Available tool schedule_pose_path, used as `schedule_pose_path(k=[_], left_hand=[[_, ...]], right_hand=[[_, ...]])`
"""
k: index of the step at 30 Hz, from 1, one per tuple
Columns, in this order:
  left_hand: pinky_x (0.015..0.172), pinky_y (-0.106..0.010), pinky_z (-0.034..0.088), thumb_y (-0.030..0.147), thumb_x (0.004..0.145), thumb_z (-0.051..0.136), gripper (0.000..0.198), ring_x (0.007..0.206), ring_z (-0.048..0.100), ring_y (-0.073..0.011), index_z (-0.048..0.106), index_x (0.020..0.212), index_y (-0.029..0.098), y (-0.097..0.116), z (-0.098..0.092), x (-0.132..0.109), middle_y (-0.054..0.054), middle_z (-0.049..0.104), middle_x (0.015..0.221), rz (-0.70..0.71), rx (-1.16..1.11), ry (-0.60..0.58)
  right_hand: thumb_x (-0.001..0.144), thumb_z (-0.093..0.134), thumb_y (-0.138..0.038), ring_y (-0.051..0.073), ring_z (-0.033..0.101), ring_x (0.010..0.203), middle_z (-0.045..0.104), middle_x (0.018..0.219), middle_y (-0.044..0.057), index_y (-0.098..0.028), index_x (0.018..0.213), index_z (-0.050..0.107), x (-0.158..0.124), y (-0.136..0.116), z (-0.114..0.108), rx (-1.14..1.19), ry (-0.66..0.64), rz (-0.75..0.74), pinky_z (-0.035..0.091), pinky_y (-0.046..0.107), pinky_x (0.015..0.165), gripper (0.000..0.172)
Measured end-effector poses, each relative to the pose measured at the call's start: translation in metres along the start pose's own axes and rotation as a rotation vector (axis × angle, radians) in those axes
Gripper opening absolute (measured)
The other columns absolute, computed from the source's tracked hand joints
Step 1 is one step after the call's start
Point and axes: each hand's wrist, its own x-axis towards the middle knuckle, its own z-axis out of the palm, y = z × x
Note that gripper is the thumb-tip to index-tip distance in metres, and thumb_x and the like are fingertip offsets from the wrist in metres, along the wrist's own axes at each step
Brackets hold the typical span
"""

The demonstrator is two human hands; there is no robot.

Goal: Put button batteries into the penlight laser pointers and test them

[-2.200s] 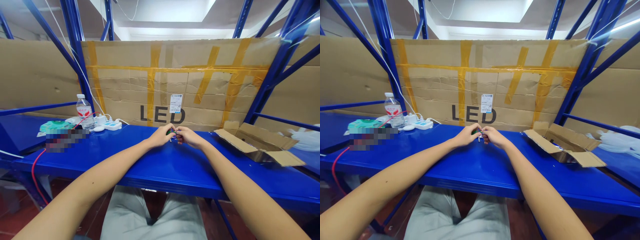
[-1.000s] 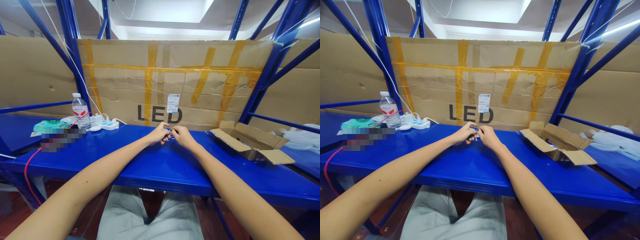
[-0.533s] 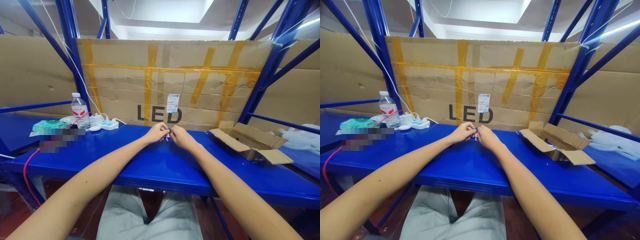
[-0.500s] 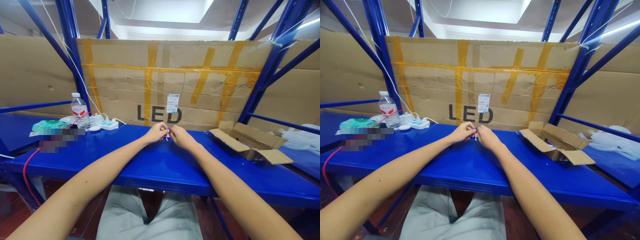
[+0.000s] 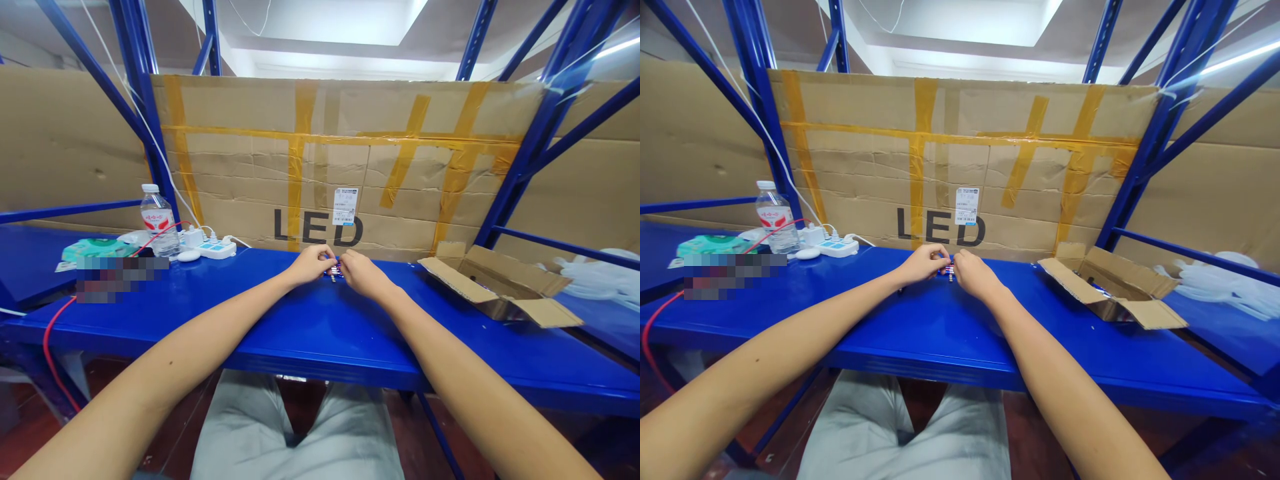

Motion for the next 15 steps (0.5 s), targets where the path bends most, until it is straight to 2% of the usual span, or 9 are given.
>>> schedule_pose_path(k=[4,7,10,13,15], left_hand=[[0.042,-0.02,0.034,0.025,0.083,0.063,0.012,0.039,0.045,-0.0066,0.06,0.077,0.015,-0.002,-0.003,0.002,0.004,0.058,0.053,-0.01,0.032,0.044],[0.04,-0.02,0.032,0.026,0.084,0.065,0.015,0.039,0.044,-0.0062,0.06,0.077,0.014,-0.004,-0.009,0.005,0.004,0.056,0.054,-0.063,-0.059,0.08],[0.042,-0.02,0.037,0.019,0.083,0.066,0.009,0.044,0.05,-0.006,0.061,0.084,0.012,-0.008,-0.018,0.009,0.001,0.061,0.064,-0.107,-0.196,0.121],[0.046,-0.022,0.042,0.014,0.083,0.066,0.007,0.048,0.055,-0.0077,0.062,0.088,0.01,-0.014,-0.023,0.013,-0.002,0.063,0.066,-0.099,-0.239,0.122],[0.046,-0.022,0.042,0.016,0.085,0.064,0.007,0.046,0.054,-0.008,0.063,0.087,0.009,-0.016,-0.023,0.014,-0.001,0.061,0.06,-0.082,-0.227,0.114]], right_hand=[[0.095,0.039,-0.014,0.019,0.056,0.079,0.063,0.087,0.012,-0.013,0.084,0.061,0.001,0.003,0.001,0.099,0.056,0.021,0.038,0.028,0.074,0.025],[0.095,0.038,-0.016,0.019,0.057,0.078,0.066,0.084,0.012,-0.014,0.079,0.061,0.003,0.011,0.0,0.212,0.133,0.129,0.038,0.028,0.072,0.028],[0.093,0.04,-0.018,0.019,0.06,0.077,0.069,0.08,0.01,-0.015,0.077,0.063,0.003,0.024,-0.003,0.35,0.177,0.262,0.038,0.027,0.07,0.028],[0.092,0.041,-0.021,0.018,0.059,0.068,0.067,0.067,0.006,-0.015,0.072,0.063,0.001,0.032,-0.006,0.51,0.08,0.339,0.04,0.027,0.066,0.03],[0.09,0.044,-0.024,0.018,0.06,0.067,0.068,0.067,0.006,-0.015,0.075,0.065,-0.001,0.033,-0.007,0.607,0.009,0.343,0.042,0.027,0.066,0.028]])
